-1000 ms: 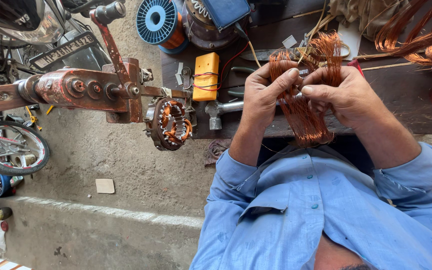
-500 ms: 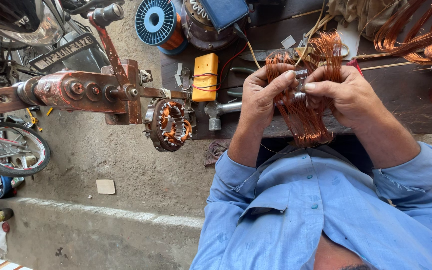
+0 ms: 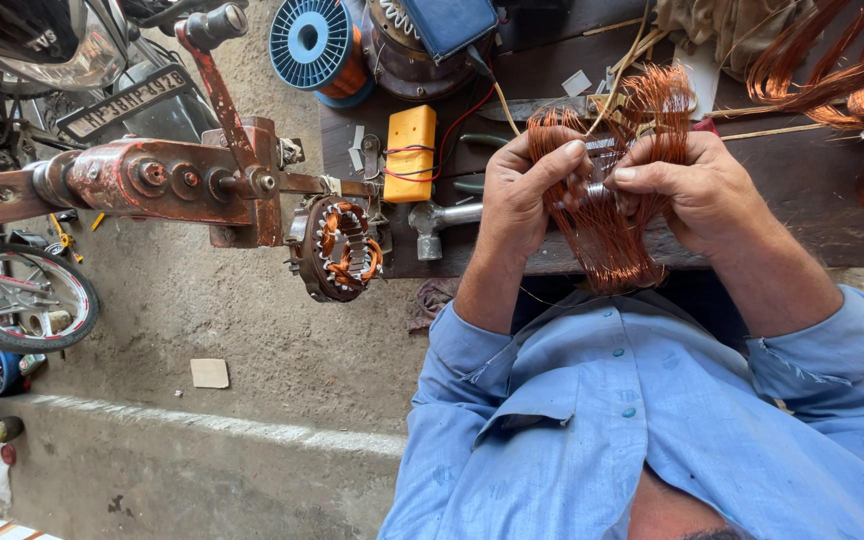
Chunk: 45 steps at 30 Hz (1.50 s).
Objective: The person twists and bundles copper wires by hand, preparing them for installation into a motor armature. The person holds the wire bundle and manipulates it to align the strands.
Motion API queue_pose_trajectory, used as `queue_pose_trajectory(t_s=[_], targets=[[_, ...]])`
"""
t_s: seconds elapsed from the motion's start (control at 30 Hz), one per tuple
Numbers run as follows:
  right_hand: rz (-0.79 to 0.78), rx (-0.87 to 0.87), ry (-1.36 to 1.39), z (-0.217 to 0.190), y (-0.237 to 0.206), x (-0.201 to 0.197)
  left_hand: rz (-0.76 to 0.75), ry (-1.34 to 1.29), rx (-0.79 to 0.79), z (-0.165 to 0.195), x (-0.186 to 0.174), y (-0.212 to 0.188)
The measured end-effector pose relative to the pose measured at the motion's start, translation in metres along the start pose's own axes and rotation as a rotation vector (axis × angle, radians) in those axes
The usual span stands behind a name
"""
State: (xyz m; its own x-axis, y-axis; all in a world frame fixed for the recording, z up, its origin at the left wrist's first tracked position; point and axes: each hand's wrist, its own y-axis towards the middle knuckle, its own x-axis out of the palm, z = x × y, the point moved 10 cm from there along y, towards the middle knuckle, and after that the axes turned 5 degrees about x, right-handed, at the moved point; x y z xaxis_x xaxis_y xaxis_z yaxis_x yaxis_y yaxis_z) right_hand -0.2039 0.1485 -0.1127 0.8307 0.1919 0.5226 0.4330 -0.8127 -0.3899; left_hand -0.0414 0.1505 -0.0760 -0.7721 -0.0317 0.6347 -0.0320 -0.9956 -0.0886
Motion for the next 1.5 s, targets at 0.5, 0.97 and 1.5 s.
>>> queue_pose_trajectory(t_s=[0.5, 0.97, 1.5], targets=[[-0.008, -0.015, -0.093, 0.004, 0.000, 0.006, -0.006, 0.015, 0.022, -0.002, 0.001, -0.001], [0.012, -0.004, 0.007, 0.004, 0.005, -0.002, -0.006, -0.019, 0.002, 0.000, -0.001, 0.001], [0.004, 0.018, 0.011, 0.002, 0.003, 0.002, 0.010, 0.088, 0.037, 0.005, 0.004, -0.003]])
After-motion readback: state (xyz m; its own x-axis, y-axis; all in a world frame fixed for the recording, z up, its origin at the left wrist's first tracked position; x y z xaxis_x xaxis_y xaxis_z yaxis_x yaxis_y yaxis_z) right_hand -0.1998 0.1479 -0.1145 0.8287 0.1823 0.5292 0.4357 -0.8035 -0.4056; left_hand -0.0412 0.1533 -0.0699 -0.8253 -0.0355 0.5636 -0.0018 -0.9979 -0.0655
